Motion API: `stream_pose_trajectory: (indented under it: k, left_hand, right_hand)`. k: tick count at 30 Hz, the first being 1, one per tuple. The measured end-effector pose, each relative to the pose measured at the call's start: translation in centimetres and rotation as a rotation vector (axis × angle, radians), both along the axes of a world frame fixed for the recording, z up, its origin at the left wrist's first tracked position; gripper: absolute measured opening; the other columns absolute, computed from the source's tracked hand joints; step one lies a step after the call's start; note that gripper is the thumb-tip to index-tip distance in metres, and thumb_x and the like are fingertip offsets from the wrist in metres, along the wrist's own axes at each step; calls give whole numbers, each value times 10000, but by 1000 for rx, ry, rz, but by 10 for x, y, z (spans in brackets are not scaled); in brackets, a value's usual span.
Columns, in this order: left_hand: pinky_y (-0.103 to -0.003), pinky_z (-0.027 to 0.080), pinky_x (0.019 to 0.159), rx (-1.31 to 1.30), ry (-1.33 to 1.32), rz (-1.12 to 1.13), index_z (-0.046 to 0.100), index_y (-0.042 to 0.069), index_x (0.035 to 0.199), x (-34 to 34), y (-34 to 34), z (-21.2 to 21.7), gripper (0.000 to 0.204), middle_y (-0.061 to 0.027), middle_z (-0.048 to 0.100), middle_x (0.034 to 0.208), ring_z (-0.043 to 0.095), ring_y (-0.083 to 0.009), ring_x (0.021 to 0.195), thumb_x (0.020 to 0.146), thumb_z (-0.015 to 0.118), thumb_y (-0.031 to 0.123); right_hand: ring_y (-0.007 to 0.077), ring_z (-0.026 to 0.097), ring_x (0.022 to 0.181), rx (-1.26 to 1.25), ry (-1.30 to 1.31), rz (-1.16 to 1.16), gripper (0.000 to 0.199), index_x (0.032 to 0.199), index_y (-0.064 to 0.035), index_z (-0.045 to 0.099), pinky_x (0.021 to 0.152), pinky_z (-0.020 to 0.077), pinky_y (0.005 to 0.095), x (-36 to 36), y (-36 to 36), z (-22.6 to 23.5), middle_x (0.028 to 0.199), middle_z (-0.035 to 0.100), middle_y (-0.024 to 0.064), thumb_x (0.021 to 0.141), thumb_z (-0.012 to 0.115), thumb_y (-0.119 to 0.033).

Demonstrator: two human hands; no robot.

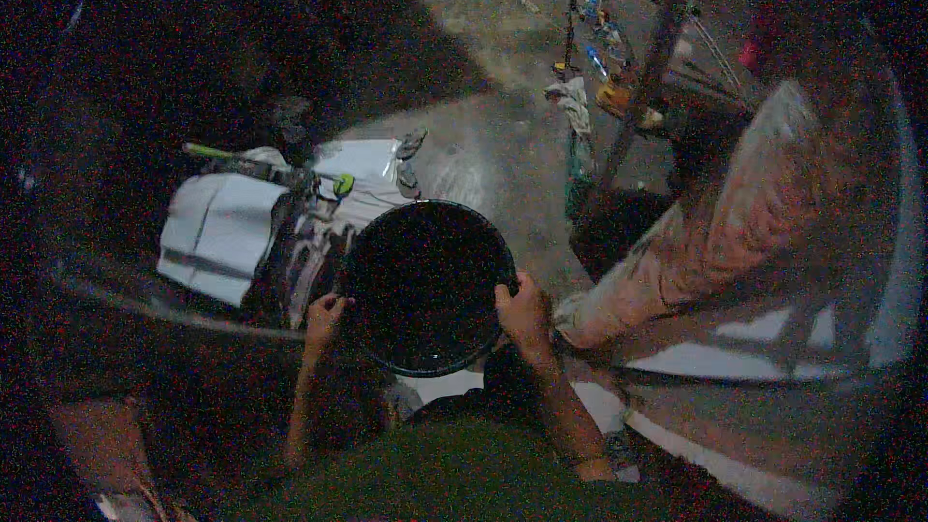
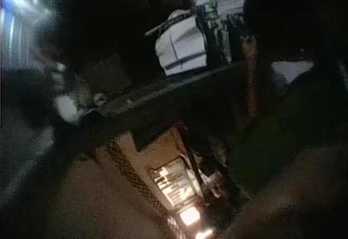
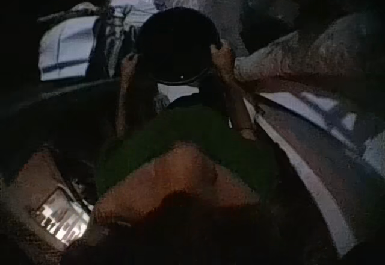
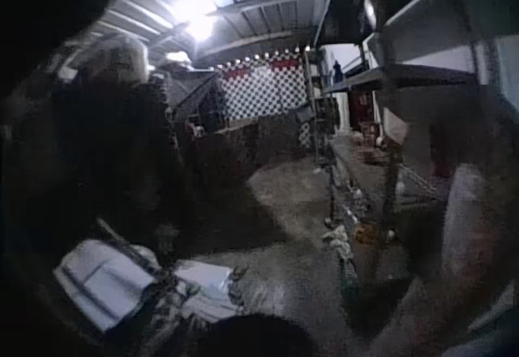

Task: The person walks to a bathroom, fills a bucket with water using a dipper, washes a cloth, and then wipes the exterior of their sandals while wearing them.

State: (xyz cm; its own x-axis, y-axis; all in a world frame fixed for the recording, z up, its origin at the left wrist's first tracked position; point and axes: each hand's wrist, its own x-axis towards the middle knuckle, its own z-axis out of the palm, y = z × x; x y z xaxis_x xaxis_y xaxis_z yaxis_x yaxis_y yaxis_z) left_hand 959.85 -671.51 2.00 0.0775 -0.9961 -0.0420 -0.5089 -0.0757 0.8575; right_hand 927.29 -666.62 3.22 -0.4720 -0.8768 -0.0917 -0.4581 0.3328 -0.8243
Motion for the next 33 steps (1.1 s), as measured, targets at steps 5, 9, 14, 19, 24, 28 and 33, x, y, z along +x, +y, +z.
stream_pose_trajectory:
  k: [5, 9, 14, 19, 24, 28, 33]
  left_hand:
    - [-260, 355, 532, 87, -21, 68, 572, -40, 703, -48, -179, 85, 246, -36, 546, 611, 455, -93, 567, 766, 603, 195]
    - [-281, 355, 517, 119, 149, 106, 549, -57, 694, -88, -328, 91, 259, -45, 533, 598, 451, -106, 555, 777, 582, 186]
    - [-276, 372, 518, -55, 40, 24, 562, -57, 712, -186, -516, 84, 274, -57, 540, 588, 465, -117, 545, 757, 596, 211]
    - [-288, 381, 513, 86, 62, 18, 584, -41, 712, -313, -711, 85, 270, -63, 539, 569, 480, -126, 528, 749, 596, 226]
    - [-279, 384, 495, 24, 168, -72, 605, -31, 720, -393, -891, 80, 263, -46, 556, 578, 492, -111, 528, 748, 593, 230]
    - [-282, 387, 499, 60, 133, -136, 607, -39, 728, -457, -1034, 84, 264, -37, 553, 585, 481, -102, 542, 745, 600, 225]
    - [-293, 404, 543, 64, 66, -214, 596, -54, 734, -508, -1228, 77, 293, -70, 565, 588, 513, -134, 567, 735, 600, 240]
  right_hand:
    - [375, 589, 804, 55, 57, 32, 371, 944, 9, 580, 747, 449, 427, -30, -193, 61, 826, 613, 218, 723, 564, -288]
    - [373, 592, 778, 2, 12, 11, 344, 899, 9, 585, 717, 453, 422, -78, -342, 52, 818, 615, 211, 711, 564, -279]
    - [279, 611, 717, -112, -89, 68, 269, 857, 14, 590, 675, 457, 357, -184, -523, 67, 774, 621, 179, 719, 567, -216]
    - [253, 600, 653, -173, -96, -31, 229, 827, 15, 590, 608, 440, 356, -298, -683, 57, 711, 612, 169, 730, 568, -192]
    - [285, 591, 624, -87, -10, -125, 235, 782, 20, 579, 592, 437, 363, -375, -849, 71, 681, 600, 175, 706, 584, -203]
    - [255, 586, 599, -133, -77, -175, 222, 799, 16, 591, 586, 439, 356, -429, -975, 58, 668, 605, 142, 703, 576, -183]
    - [198, 561, 586, -278, -296, -228, 189, 823, 14, 592, 591, 442, 338, -472, -1134, 66, 651, 592, 69, 702, 572, -130]
